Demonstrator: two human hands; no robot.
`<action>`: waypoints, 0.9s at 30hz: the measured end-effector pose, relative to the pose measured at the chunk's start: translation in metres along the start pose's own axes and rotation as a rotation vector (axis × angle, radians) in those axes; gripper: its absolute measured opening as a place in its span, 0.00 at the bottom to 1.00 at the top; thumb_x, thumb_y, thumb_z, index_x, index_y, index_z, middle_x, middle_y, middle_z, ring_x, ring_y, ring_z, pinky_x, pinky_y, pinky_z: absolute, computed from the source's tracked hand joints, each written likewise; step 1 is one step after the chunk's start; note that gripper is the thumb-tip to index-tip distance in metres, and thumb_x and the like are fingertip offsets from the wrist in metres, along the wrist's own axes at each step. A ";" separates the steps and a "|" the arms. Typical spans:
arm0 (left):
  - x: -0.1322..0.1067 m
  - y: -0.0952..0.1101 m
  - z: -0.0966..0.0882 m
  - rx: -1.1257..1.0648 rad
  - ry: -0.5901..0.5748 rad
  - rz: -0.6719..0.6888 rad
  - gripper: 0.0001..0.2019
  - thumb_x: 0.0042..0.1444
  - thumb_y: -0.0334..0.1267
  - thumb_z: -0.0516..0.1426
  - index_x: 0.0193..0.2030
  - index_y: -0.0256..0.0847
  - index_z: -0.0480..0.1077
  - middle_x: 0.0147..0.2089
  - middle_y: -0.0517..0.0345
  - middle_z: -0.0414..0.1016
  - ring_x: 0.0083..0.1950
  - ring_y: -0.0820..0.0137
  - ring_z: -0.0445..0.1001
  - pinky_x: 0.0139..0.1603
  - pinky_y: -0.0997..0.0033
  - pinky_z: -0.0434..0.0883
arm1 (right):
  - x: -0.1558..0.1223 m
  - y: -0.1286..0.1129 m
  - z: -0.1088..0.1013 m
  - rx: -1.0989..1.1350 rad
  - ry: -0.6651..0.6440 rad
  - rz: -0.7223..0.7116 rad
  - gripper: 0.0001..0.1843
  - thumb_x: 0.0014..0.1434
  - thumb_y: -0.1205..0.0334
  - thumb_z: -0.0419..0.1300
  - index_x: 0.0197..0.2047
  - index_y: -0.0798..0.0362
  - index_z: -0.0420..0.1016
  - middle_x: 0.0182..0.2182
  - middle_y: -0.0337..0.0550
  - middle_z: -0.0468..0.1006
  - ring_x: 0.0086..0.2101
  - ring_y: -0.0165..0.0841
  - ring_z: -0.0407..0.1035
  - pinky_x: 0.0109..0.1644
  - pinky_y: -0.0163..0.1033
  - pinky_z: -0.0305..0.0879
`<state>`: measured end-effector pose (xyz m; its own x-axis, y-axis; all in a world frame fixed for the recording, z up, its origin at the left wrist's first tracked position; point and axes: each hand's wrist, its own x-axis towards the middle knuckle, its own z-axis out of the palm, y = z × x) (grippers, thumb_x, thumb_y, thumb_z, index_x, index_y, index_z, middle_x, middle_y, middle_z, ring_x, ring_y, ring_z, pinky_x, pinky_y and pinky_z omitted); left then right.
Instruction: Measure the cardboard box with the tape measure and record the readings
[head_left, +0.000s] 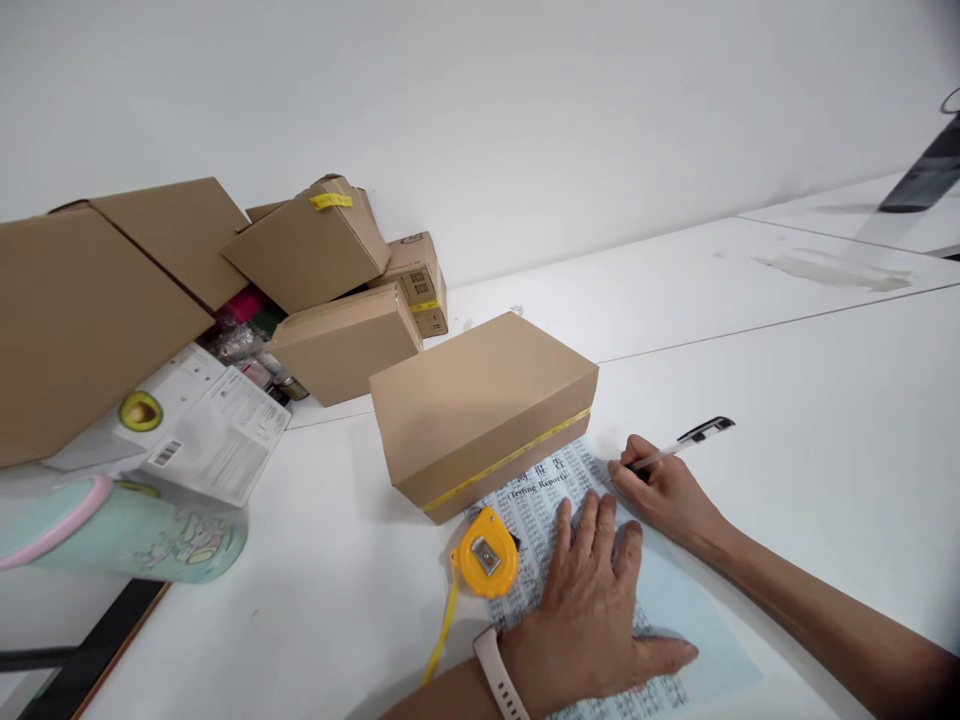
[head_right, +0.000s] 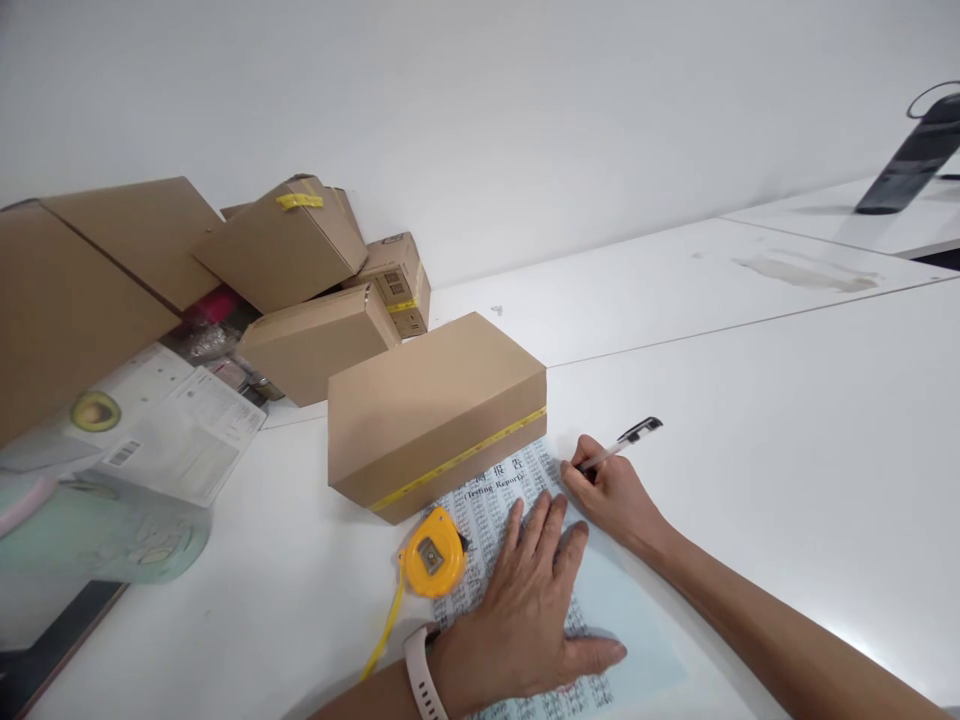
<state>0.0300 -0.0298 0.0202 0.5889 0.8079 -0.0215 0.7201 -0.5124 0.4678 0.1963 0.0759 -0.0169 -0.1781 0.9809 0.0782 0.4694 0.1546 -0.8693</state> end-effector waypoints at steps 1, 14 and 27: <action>0.000 0.000 0.000 0.000 -0.002 -0.001 0.42 0.63 0.61 0.48 0.72 0.30 0.44 0.76 0.35 0.34 0.76 0.53 0.27 0.74 0.42 0.39 | 0.000 0.000 0.000 0.001 0.003 -0.003 0.12 0.57 0.57 0.56 0.26 0.48 0.58 0.18 0.30 0.58 0.21 0.27 0.51 0.24 0.35 0.51; 0.000 0.001 -0.003 -0.043 -0.002 -0.012 0.42 0.63 0.62 0.47 0.72 0.30 0.45 0.76 0.35 0.34 0.76 0.54 0.26 0.75 0.43 0.36 | 0.000 -0.002 -0.001 -0.012 0.016 -0.007 0.12 0.58 0.56 0.56 0.26 0.48 0.57 0.18 0.31 0.59 0.21 0.27 0.52 0.24 0.35 0.52; 0.000 0.000 0.000 -0.042 0.000 -0.007 0.43 0.63 0.62 0.48 0.72 0.29 0.45 0.76 0.35 0.34 0.76 0.54 0.26 0.75 0.43 0.37 | 0.000 -0.003 -0.001 -0.026 0.023 0.008 0.12 0.57 0.58 0.55 0.26 0.48 0.57 0.17 0.31 0.59 0.21 0.27 0.52 0.24 0.35 0.52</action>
<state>0.0302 -0.0301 0.0204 0.5838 0.8115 -0.0248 0.7082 -0.4941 0.5044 0.1956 0.0755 -0.0141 -0.1548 0.9845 0.0824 0.4936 0.1493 -0.8568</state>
